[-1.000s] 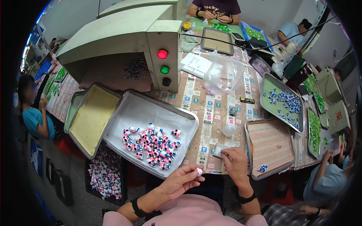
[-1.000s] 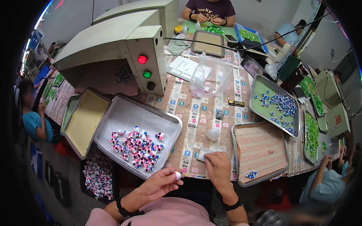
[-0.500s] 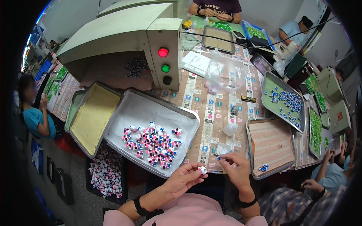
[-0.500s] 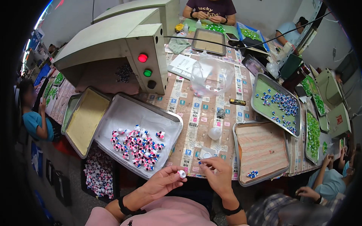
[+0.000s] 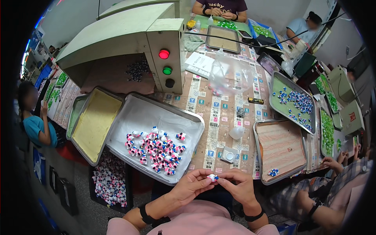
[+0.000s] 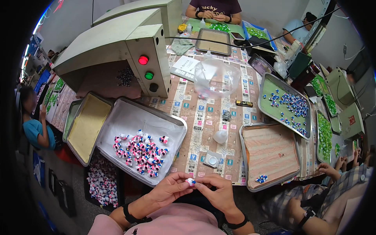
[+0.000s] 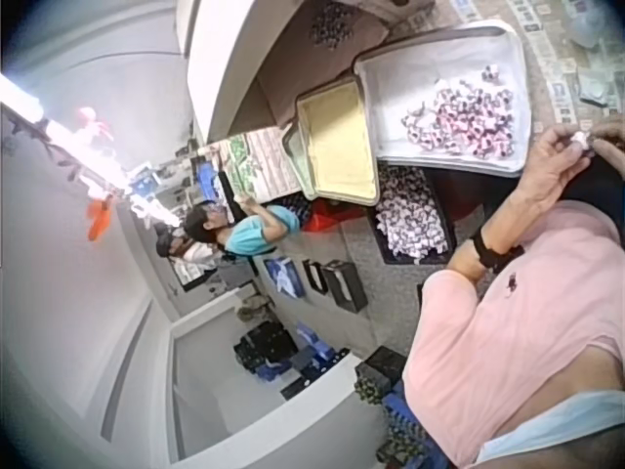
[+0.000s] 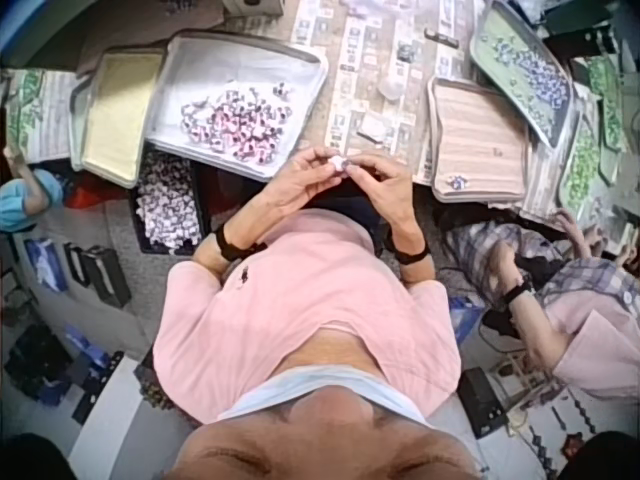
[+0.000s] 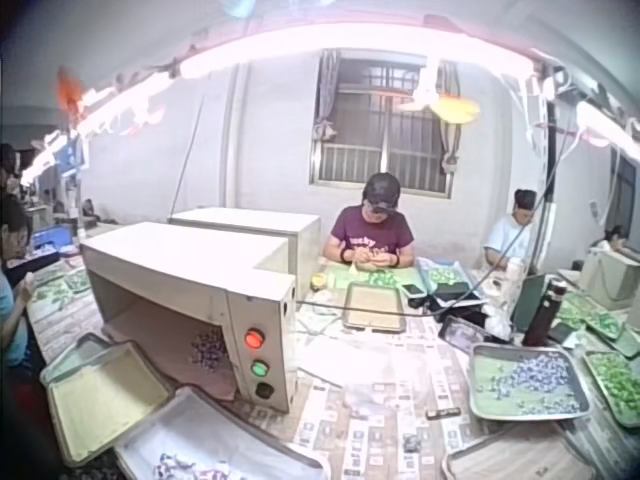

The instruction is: The person assembles small, round, multi-colored candy pieces by hand. They pick up individual components from trays and combine them into finished units, placing the completed items into a metal tray. The task is performed in a repetitive, one-at-a-time manner at a workstation.

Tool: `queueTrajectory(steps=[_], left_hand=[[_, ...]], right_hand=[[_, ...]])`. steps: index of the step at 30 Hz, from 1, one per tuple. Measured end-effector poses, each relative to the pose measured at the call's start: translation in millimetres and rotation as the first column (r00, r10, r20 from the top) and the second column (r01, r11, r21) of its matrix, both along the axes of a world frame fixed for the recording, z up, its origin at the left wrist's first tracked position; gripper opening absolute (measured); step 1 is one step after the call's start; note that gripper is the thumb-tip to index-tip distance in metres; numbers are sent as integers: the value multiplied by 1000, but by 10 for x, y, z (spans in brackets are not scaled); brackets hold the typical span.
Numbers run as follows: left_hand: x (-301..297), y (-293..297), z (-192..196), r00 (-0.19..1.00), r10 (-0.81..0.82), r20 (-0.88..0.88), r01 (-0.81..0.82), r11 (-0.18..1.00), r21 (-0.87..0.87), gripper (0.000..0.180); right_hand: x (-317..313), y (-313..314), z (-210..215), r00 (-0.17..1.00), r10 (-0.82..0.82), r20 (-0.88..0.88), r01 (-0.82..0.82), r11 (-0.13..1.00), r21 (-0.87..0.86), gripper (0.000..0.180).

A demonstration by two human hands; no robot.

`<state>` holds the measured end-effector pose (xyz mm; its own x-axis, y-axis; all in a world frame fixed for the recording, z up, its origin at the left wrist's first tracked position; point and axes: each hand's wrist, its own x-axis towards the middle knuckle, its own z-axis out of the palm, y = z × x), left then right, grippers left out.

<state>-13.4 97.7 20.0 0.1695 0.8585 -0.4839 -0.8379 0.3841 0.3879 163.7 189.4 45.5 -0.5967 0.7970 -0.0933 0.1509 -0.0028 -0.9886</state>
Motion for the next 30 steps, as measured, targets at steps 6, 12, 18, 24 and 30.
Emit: queueTrajectory(steps=[6,12,18,24,30], left_hand=[[23,-38,-10,996,33,-80,-30,999,38,23],[29,-53,51,962,0,-272,16,998,58,23],[3,-58,69,969,-34,-244,44,998,36,25],[-135,-118,181,823,115,-556,-6,981,194,23],[-782,-44,276,-405,447,-797,159,893,420,21]], right_hand=[[-40,1,83,999,39,-21,-34,982,186,17],[24,-6,23,997,67,-22,-62,981,184,15],[13,-23,57,996,84,-11,-81,979,189,16],[-87,-83,107,998,67,-22,-61,979,195,24],[136,-107,-37,995,0,102,-30,956,293,28]])
